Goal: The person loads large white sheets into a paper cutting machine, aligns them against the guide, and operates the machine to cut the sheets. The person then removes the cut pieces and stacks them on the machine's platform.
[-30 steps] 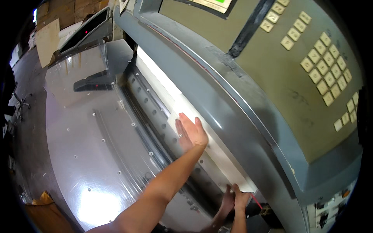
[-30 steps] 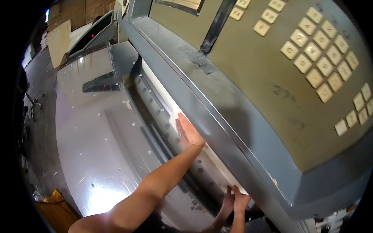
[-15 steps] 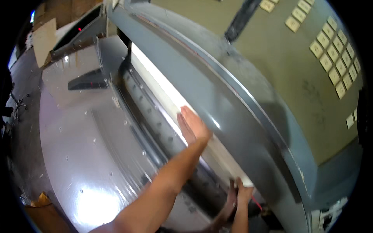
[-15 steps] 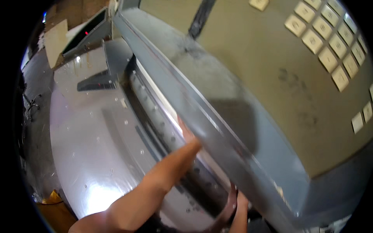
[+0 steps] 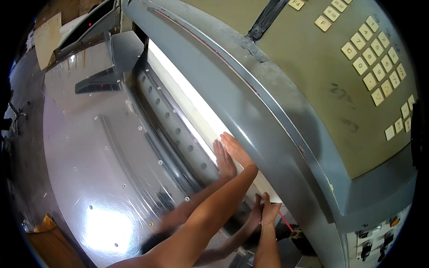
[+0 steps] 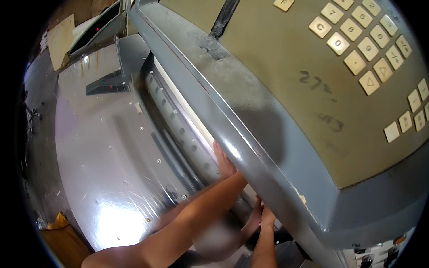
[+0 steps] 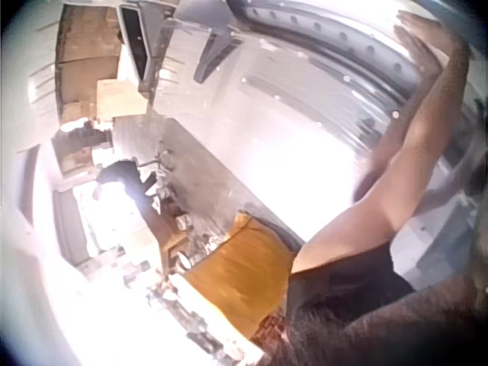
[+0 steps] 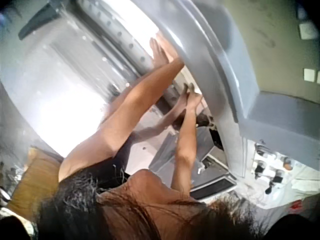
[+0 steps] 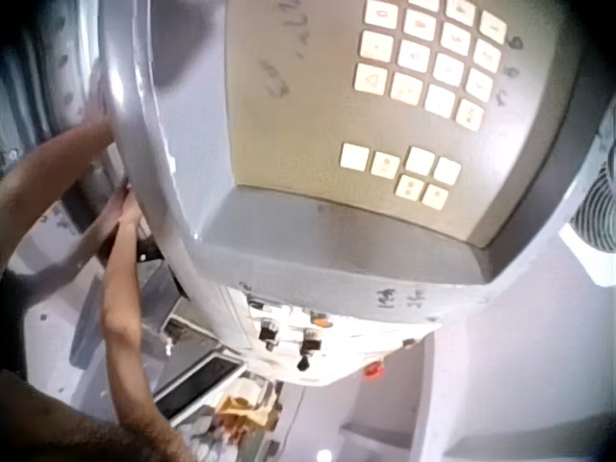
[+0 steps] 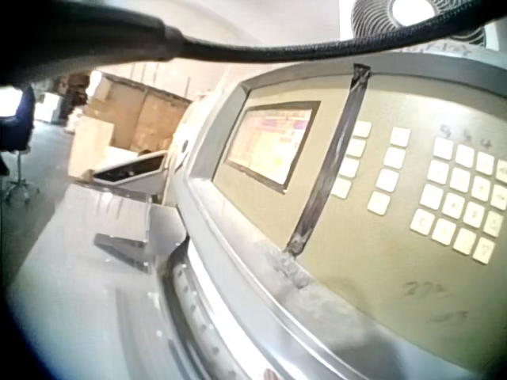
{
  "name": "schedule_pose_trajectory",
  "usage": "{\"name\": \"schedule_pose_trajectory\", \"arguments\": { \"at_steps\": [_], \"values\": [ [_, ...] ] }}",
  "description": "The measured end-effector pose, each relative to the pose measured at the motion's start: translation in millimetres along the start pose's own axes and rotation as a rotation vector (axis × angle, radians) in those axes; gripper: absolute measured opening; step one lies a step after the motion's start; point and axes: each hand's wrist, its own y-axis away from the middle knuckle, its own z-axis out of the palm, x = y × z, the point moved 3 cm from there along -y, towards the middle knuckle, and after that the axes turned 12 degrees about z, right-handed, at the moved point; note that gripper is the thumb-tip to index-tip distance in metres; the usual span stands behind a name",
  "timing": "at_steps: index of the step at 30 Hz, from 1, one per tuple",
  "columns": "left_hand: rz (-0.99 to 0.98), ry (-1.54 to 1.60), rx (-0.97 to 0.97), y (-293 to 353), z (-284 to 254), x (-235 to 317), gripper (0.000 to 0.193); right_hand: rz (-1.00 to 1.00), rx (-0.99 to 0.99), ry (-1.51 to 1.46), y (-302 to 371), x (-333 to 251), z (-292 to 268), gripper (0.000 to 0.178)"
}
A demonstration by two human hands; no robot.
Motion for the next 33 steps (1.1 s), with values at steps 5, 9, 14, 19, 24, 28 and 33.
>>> {"name": "schedule_pose_trajectory", "arguments": {
  "at_steps": [5, 9, 14, 19, 24, 28, 33],
  "values": [
    [-0.311, -0.295, 0.05, -10, 29, -29, 0.063, 0.139, -0.328, -0.116, -18, 32, -21, 0.04],
    [-0.438, 0.159, -0.443, -12, -19, -28, 0.064, 0.31, -0.245, -0.527, -34, 40, -91, 0.041],
    [-0.707, 0.238, -0.802, 8, -59, -15, 0.036, 0.335, -0.063, -0.674, -99, 58, -69, 0.042],
    [-0.328, 0.305, -1.182, 31, -82, 3, 0.035, 0.359, -0.068, -0.679, -111, 59, -65, 0.043],
    [-0.729, 0.606, -1.088, 60, -43, -1, 0.051, 0.378, -0.096, -0.68, -108, 57, -60, 0.044],
    [-0.936, 0.511, -0.968, 78, 12, -28, 0.051, 0.376, -0.12, -0.685, -98, 47, -57, 0.044],
    [-0.834, 0.427, -0.833, 81, 11, -17, 0.049, 0.403, -0.11, -0.708, -90, 57, -55, 0.046]
  ]
}}
